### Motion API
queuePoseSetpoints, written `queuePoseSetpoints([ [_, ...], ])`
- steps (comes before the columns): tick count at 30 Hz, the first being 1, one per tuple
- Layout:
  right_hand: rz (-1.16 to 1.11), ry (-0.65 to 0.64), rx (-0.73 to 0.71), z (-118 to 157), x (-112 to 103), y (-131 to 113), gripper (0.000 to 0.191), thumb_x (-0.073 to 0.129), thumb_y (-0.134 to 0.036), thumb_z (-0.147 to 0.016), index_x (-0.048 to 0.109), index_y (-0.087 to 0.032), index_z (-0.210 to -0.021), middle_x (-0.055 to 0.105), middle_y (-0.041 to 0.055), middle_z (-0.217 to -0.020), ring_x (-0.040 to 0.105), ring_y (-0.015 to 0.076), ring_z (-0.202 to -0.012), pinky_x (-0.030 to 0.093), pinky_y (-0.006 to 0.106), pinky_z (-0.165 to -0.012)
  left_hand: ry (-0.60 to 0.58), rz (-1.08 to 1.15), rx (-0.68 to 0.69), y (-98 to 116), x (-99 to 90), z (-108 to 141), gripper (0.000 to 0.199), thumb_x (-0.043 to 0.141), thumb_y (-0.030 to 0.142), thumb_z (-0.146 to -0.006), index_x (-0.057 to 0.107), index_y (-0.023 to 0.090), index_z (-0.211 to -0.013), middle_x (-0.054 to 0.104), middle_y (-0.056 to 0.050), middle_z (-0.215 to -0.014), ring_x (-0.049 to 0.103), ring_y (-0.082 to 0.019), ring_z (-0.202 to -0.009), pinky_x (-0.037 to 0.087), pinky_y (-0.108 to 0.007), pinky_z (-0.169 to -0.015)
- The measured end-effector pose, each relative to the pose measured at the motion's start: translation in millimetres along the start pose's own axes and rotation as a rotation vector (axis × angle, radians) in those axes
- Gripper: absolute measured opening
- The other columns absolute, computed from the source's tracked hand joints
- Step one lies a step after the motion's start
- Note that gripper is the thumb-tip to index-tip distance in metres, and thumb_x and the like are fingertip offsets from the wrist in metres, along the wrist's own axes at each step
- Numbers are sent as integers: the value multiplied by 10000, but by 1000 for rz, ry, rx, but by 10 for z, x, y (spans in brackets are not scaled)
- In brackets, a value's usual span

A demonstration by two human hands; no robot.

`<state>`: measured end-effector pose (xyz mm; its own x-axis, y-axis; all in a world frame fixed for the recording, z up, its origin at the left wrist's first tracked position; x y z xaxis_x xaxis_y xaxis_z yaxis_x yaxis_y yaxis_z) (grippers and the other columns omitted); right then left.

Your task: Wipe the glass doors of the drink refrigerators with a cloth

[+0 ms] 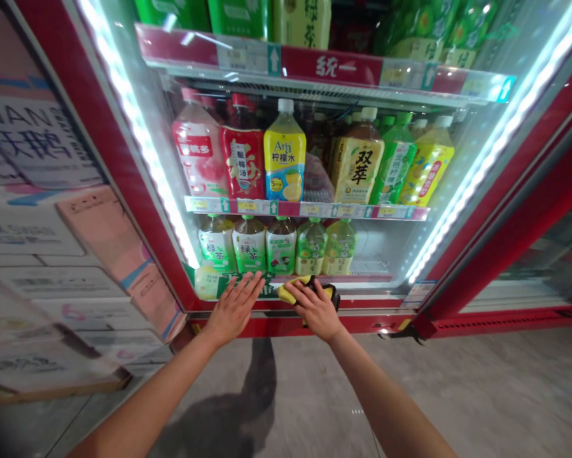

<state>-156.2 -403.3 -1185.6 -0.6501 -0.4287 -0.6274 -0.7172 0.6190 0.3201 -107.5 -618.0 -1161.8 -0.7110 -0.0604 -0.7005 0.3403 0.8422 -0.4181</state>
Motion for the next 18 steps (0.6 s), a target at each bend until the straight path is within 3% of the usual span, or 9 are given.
queuePoseSetpoints([
  [2,10,-6,-3,18,-1,84,187,583,-238,-984,755,-288,-1040,542,-11,-1544,433,203,-1466,21,468,-1307,16,3,12,37,3,-49,789,511,101,-864,258,116,-1611,216,-48,-1699,7,-213,-1604,21,-441,-1324],
  [5,70,69,181,114,-85,373,323,573,-183,-971,711,-312,-1233,542,33,-1544,389,230,-1502,88,504,-1295,34,27,42,98,8,-129,797,500,86,-863,243,131,-1616,218,-34,-1698,18,-207,-1605,33,-438,-1324],
  [8,113,101,325,328,-98,493,378,568,-147,-957,693,-290,-1283,552,73,-1533,347,258,-1528,145,510,-1281,37,50,48,156,30,-196,804,509,91,-865,235,141,-1619,245,-39,-1691,30,-209,-1605,35,-448,-1323],
  [12,71,17,187,412,9,351,302,582,-205,-976,711,-319,-1224,580,14,-1511,397,218,-1498,105,477,-1299,43,60,76,276,94,-276,817,523,91,-859,231,155,-1620,244,-30,-1691,29,-203,-1605,24,-448,-1323],
  [14,63,-3,181,386,14,405,319,575,-213,-983,698,-338,-1250,561,0,-1527,408,211,-1490,121,488,-1299,46,70,104,338,126,-315,822,519,84,-854,235,170,-1620,233,-19,-1693,27,-194,-1605,18,-442,-1323],
  [18,137,87,448,519,-72,726,424,525,-129,-972,672,-309,-1326,475,60,-1595,316,270,-1543,234,542,-1261,39,103,131,403,153,-380,845,520,70,-841,221,181,-1623,234,-10,-1692,34,-191,-1604,19,-438,-1324],
])
Point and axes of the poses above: each hand's wrist, its own z-axis away from the middle knuckle, its own x-axis out of the palm, y = z × x, the point moved 5 cm from there along -z, towards the middle knuckle
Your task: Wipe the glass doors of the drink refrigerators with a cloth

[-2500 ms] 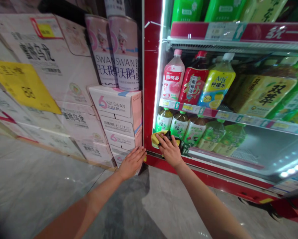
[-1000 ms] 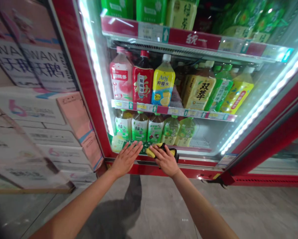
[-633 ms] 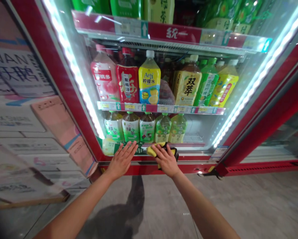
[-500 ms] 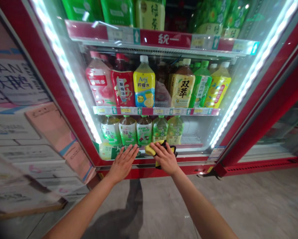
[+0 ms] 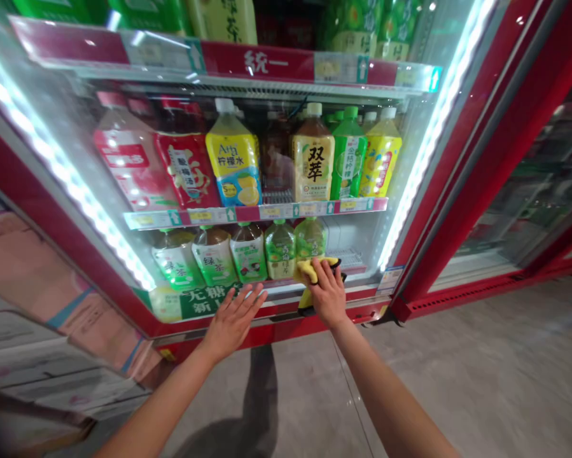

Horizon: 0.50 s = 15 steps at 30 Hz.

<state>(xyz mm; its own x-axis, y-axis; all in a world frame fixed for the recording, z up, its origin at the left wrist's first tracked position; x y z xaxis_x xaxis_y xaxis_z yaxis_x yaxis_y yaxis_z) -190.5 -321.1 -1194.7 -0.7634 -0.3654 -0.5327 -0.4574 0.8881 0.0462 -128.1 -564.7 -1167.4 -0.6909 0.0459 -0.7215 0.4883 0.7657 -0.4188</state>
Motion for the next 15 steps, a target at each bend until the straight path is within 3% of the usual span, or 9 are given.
queuePoseSetpoints([
  [3,25,-1,104,183,11,107,458,505,-104,-966,652,-281,-1362,401,96,-1637,245,308,-1568,326,560,-1212,-7,12,0,37,7,-41,850,530,90,-848,202,176,-1627,241,-17,-1693,37,-194,-1605,21,-443,-1325],
  [7,-12,-115,-77,286,48,56,458,544,-137,-968,638,-325,-1374,452,60,-1611,311,272,-1545,350,514,-1210,-19,-1,26,170,39,-116,823,540,132,-864,227,168,-1625,231,-29,-1698,16,-215,-1607,-6,-460,-1323],
  [9,-16,-125,-118,246,13,153,454,550,-141,-971,640,-339,-1369,479,41,-1594,354,241,-1525,345,471,-1221,-35,-4,38,238,65,-164,829,550,139,-854,245,178,-1623,225,-29,-1702,6,-228,-1607,-22,-471,-1320],
  [15,74,-52,100,319,-93,524,469,515,-122,-975,622,-291,-1399,435,100,-1617,298,290,-1550,333,537,-1216,-14,28,38,329,103,-326,861,566,159,-843,220,190,-1631,267,-27,-1691,16,-206,-1607,-11,-441,-1321],
])
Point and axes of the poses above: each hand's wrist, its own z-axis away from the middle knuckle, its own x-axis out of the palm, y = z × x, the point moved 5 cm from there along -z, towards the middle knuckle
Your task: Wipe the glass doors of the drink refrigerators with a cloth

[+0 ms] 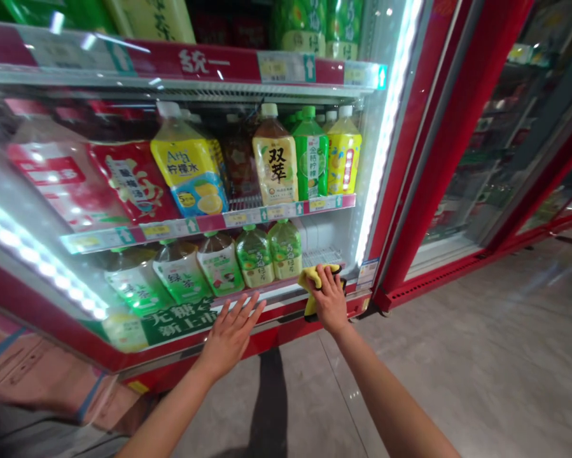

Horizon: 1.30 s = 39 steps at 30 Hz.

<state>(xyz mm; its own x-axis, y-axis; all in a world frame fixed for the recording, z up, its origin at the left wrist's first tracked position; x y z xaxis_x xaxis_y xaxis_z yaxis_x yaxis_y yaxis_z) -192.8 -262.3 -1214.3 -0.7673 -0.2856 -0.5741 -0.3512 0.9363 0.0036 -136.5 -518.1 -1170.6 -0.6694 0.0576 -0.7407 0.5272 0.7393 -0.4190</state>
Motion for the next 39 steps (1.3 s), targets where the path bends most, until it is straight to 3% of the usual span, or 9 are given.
queuePoseSetpoints([
  [5,-57,-60,-76,-54,74,95,535,548,-129,-960,582,-380,-1432,445,40,-1617,349,262,-1528,286,526,-1248,21,32,27,103,39,-212,854,541,129,-837,229,187,-1630,289,-23,-1680,6,-195,-1606,-23,-435,-1320],
  [10,-189,187,347,-67,81,649,660,408,-106,-976,351,-330,-1594,254,72,-1704,206,263,-1581,367,506,-1209,2,52,49,179,83,-417,838,551,153,-849,246,194,-1628,279,-25,-1682,24,-192,-1605,-19,-430,-1322],
  [13,-236,267,513,101,178,776,742,367,-96,-946,193,-273,-1646,208,118,-1709,225,248,-1576,420,467,-1170,-18,53,38,184,110,-486,829,564,177,-854,259,193,-1625,276,-38,-1682,24,-194,-1605,-27,-432,-1321],
  [17,-314,355,687,121,267,903,786,348,-96,-908,162,-273,-1651,246,118,-1691,264,247,-1558,349,514,-1205,-16,56,33,197,122,-524,837,552,170,-857,233,185,-1631,297,-51,-1674,13,-184,-1604,-46,-441,-1316],
  [21,-292,380,727,-52,204,1088,809,332,-100,-897,109,-256,-1659,252,126,-1683,302,253,-1536,334,491,-1209,8,85,-9,173,102,-522,854,540,172,-864,189,200,-1642,275,-52,-1679,28,-186,-1604,-30,-450,-1317],
  [29,-320,491,778,-14,147,1220,825,282,-133,-889,-2,-199,-1660,447,160,-1575,497,277,-1404,362,508,-1173,12,103,-10,101,118,-463,913,573,188,-849,134,226,-1649,297,-47,-1674,57,-192,-1603,-10,-448,-1318],
  [34,-332,459,776,-263,134,1285,809,328,-174,-906,39,-192,-1662,305,142,-1665,372,279,-1498,317,502,-1209,36,112,-7,109,79,-472,898,573,184,-856,151,244,-1647,277,-55,-1681,71,-205,-1603,-9,-475,-1316],
  [39,-273,376,644,-219,29,1159,814,365,-110,-874,173,-264,-1651,287,103,-1673,315,234,-1536,361,455,-1198,39,109,4,94,40,-476,885,558,171,-866,149,237,-1647,317,-54,-1666,66,-188,-1602,-18,-473,-1317],
])
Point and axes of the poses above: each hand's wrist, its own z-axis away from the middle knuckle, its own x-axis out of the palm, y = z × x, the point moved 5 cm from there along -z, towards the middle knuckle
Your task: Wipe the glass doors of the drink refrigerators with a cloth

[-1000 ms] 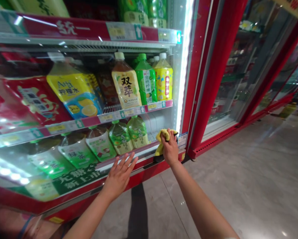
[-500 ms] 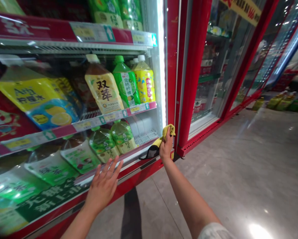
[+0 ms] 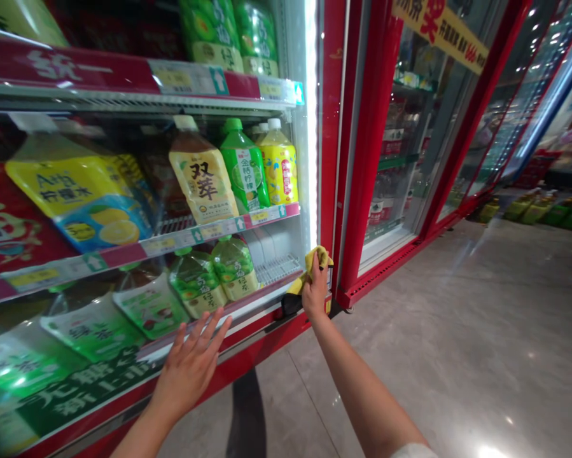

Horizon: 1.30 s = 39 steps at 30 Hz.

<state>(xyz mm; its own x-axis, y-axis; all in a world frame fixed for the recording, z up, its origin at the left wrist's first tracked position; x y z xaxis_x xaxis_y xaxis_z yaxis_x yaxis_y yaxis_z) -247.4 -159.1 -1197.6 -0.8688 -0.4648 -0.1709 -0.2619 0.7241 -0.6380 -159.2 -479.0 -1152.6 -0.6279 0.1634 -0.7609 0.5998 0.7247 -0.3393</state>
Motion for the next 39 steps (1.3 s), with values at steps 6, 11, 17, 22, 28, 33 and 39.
queuePoseSetpoints([
  [6,28,71,55,-209,68,-148,808,339,-143,-912,50,-226,-1661,139,135,-1715,190,298,-1580,282,573,-1224,1,-33,-37,-115,-83,33,913,589,175,-858,138,256,-1648,284,-43,-1680,85,-213,-1600,-14,-487,-1319],
  [11,6,-139,-150,88,131,-476,842,386,-54,-859,205,-304,-1643,86,57,-1737,86,270,-1603,302,551,-1236,20,-60,-31,-145,-132,61,888,577,173,-875,147,263,-1647,279,-39,-1679,75,-211,-1600,-21,-488,-1320],
  [17,14,-30,-113,-71,46,-642,885,335,-18,-840,109,-271,-1658,110,106,-1729,111,280,-1598,329,581,-1215,22,-106,-53,-187,-197,135,872,576,185,-894,142,244,-1648,269,-51,-1683,39,-224,-1602,-42,-514,-1315],
  [22,102,-143,-308,103,195,-1205,831,410,-50,-907,155,-319,-1651,43,70,-1741,54,326,-1598,327,579,-1222,27,-121,-66,-251,-244,192,894,606,185,-881,150,248,-1647,260,-45,-1687,22,-228,-1604,-36,-527,-1313],
  [28,105,-151,-415,245,105,-1220,746,394,-83,-975,219,-408,-1624,135,24,-1734,123,288,-1597,282,575,-1245,23,-138,-83,-310,-317,264,888,600,180,-874,164,248,-1645,271,-36,-1684,35,-223,-1605,-30,-532,-1313],
  [33,89,-103,-371,134,238,-1644,779,381,-56,-946,166,-316,-1648,61,84,-1740,-3,306,-1602,268,603,-1236,7,-165,-101,-417,-397,427,881,616,188,-873,184,253,-1638,253,-39,-1690,41,-237,-1606,-5,-532,-1311],
  [39,143,-336,-651,692,262,-1749,604,546,-84,-933,545,-363,-1468,395,57,-1645,225,294,-1574,250,554,-1254,-19,-205,-119,-543,-477,614,862,609,172,-869,211,259,-1629,243,-38,-1692,22,-233,-1606,-1,-537,-1306],
])
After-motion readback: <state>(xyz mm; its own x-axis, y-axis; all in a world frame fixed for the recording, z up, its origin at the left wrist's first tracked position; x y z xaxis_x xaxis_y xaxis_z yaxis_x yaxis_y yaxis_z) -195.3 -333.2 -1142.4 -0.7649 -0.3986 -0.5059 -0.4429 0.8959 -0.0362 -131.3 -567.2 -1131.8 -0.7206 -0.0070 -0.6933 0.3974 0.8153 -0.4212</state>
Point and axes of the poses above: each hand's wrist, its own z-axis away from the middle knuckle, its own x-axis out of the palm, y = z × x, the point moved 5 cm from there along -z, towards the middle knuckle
